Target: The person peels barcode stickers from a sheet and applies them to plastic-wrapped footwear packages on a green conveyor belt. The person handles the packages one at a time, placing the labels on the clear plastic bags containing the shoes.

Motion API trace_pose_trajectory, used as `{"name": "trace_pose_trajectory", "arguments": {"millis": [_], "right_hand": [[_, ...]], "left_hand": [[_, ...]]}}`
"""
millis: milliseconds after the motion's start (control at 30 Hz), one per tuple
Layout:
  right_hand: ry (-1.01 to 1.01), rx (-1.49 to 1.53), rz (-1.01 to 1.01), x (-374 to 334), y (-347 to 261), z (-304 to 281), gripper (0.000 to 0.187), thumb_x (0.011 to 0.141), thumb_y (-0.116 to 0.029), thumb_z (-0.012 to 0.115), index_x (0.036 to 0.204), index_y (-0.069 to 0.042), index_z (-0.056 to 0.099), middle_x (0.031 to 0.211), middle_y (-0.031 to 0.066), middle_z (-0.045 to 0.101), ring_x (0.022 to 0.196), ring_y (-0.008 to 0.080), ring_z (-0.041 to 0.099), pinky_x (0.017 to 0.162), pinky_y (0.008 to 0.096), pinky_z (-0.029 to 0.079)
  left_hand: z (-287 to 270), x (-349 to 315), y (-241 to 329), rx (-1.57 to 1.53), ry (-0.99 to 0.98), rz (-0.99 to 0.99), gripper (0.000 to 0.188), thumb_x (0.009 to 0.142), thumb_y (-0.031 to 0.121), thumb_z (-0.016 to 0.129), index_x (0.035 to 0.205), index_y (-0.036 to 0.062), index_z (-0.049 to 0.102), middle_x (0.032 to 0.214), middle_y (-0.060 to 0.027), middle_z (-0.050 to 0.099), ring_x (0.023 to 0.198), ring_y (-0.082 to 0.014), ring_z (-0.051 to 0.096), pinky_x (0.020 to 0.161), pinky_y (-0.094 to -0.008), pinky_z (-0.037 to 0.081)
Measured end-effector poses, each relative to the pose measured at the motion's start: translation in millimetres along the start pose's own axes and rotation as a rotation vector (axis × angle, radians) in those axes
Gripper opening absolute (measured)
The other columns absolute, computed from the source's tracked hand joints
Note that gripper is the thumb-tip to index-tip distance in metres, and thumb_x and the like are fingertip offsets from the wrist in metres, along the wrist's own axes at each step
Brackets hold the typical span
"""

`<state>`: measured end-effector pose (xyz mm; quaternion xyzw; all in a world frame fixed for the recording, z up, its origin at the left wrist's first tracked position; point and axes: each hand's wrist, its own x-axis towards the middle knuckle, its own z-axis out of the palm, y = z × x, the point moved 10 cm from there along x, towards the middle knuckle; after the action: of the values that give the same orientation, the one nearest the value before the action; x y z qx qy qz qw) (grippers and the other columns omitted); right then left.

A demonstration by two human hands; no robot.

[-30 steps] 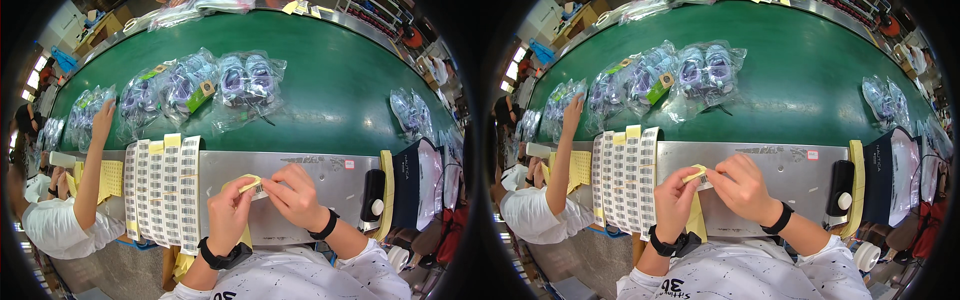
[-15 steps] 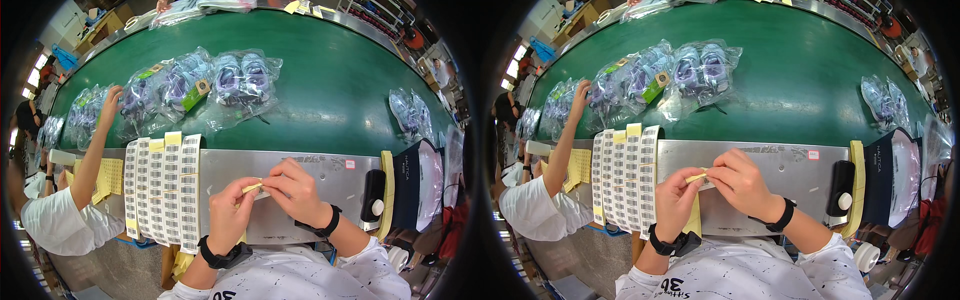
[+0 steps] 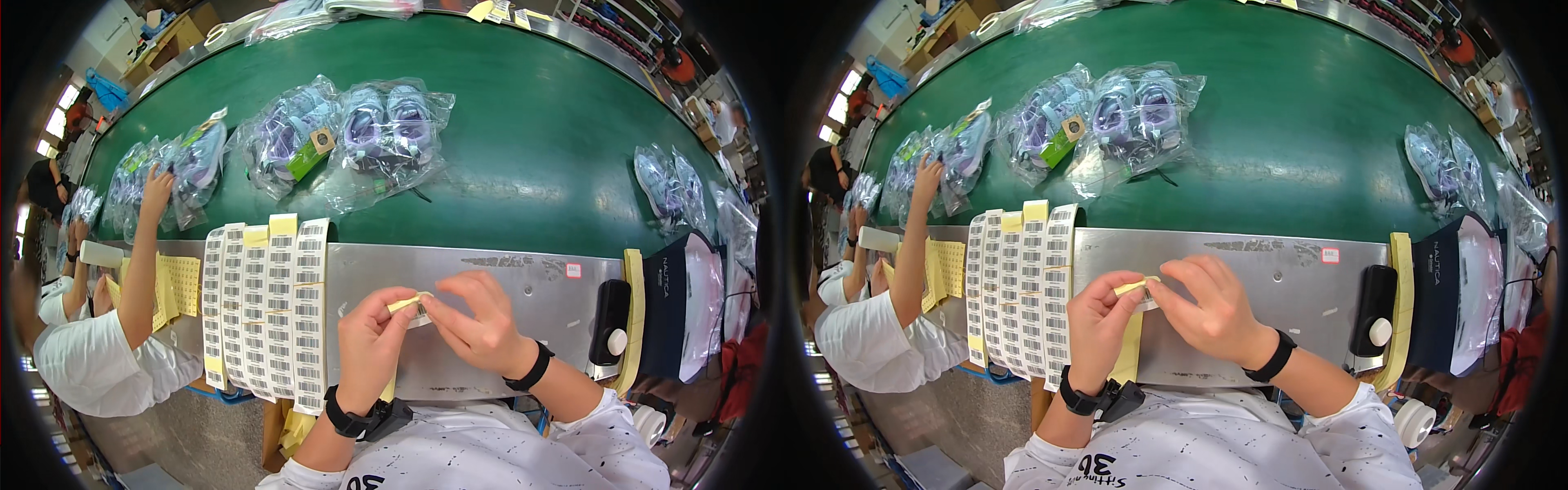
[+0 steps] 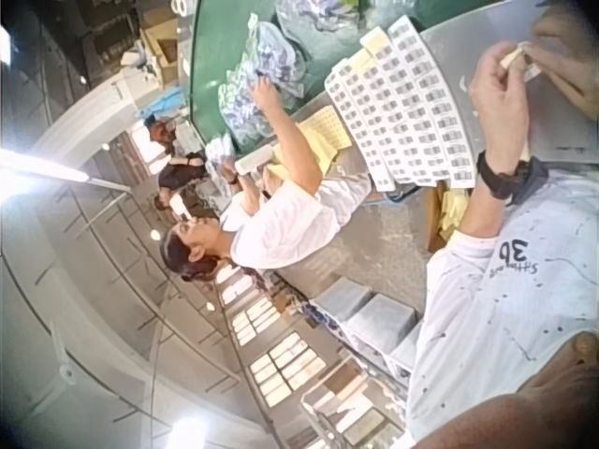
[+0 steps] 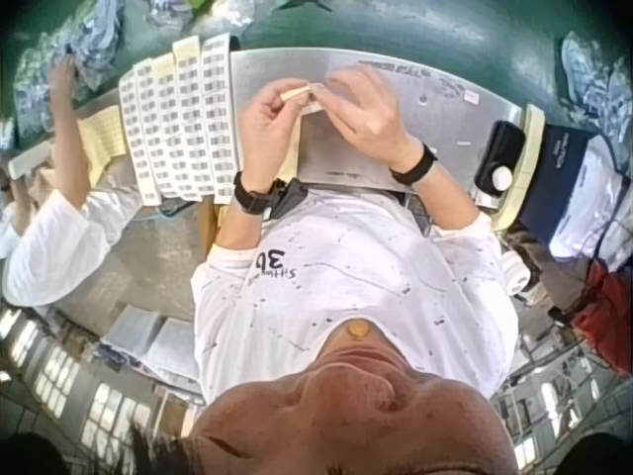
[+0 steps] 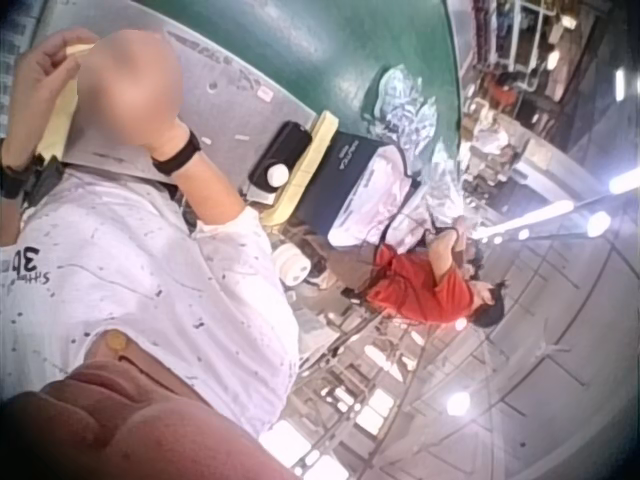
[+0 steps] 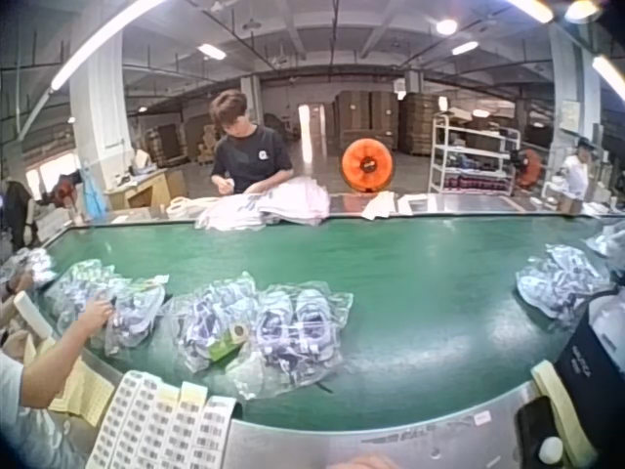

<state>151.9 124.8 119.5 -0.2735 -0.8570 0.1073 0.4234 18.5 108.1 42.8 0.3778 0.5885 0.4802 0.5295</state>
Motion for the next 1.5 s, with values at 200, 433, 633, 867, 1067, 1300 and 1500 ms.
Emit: {"name": "trace_pose_trajectory", "arguments": {"millis": [200,433,633,867,1067,1300,1500], "right_hand": [[-0.047,-0.001,-0.022,0,-1,2,0.031,0.065,0.0,0.071,0.096,0.0,0.069,0.105,0.0138,0.06,0.09,0.0309,0.059,0.073,0.0394,0.051],[-0.043,0.162,0.107,1,13,7,0.018,0.069,0.005,0.07,0.085,0.003,0.061,0.103,0.0153,0.058,0.092,0.0339,0.058,0.077,0.0424,0.049],[-0.078,0.205,0.117,4,14,13,0.02,0.07,0.008,0.068,0.084,0.003,0.055,0.101,0.0161,0.056,0.092,0.0352,0.057,0.078,0.0429,0.048],[-0.07,0.278,0.241,5,20,-10,0.015,0.075,0.008,0.065,0.085,0.003,0.054,0.102,0.0162,0.056,0.093,0.032,0.058,0.083,0.0406,0.048],[0.221,0.889,0.725,55,132,-41,0.016,0.086,-0.002,0.064,0.101,0.004,0.061,0.108,0.009,0.059,0.099,0.0181,0.057,0.087,0.0309,0.047],[0.22,0.802,1.127,89,318,45,0.074,0.085,-0.021,0.071,0.146,-0.01,0.032,0.094,0.0066,0.06,0.081,0.0152,0.057,0.068,0.0293,0.049],[0.283,0.522,1.291,115,352,127,0.073,0.085,-0.018,0.063,0.148,-0.009,0.028,0.091,0.0145,0.065,0.069,0.0227,0.064,0.052,0.0361,0.051]], "left_hand": [[0,1,-8,-0.067,0.01,-0.023,0.021,0.092,0.002,0.062,0.112,-0.0041,0.062,0.094,-0.0066,0.069,0.08,-0.0049,0.063,0.066,-0.0164,0.048],[7,1,-8,0.139,-0.043,-0.031,0.023,0.091,-0.001,0.062,0.114,-0.0056,0.061,0.096,-0.0066,0.069,0.084,-0.0058,0.063,0.068,-0.0169,0.049],[14,4,-14,-0.124,-0.152,-0.063,0.038,0.09,-0.005,0.059,0.127,-0.0063,0.05,0.113,-0.0127,0.065,0.098,-0.0145,0.065,0.084,-0.0256,0.055],[12,11,-36,-0.073,-0.197,-0.131,0.043,0.089,-0.009,0.056,0.131,-0.0058,0.046,0.117,-0.0146,0.063,0.105,-0.0189,0.064,0.089,-0.028,0.053],[-6,10,-51,0.046,-0.159,-0.054,0.045,0.091,-0.005,0.057,0.134,-0.0056,0.042,0.118,-0.0166,0.062,0.106,-0.0211,0.064,0.09,-0.029,0.052],[-3,8,-59,0.033,-0.118,0.087,0.042,0.09,-0.001,0.061,0.13,-0.0061,0.049,0.109,-0.0165,0.067,0.097,-0.0201,0.068,0.083,-0.0285,0.055],[-25,2,-70,0.079,-0.016,0.106,0.037,0.09,0.002,0.063,0.126,-0.0043,0.055,0.103,-0.0149,0.068,0.089,-0.0173,0.069,0.075,-0.0275,0.056]]}}
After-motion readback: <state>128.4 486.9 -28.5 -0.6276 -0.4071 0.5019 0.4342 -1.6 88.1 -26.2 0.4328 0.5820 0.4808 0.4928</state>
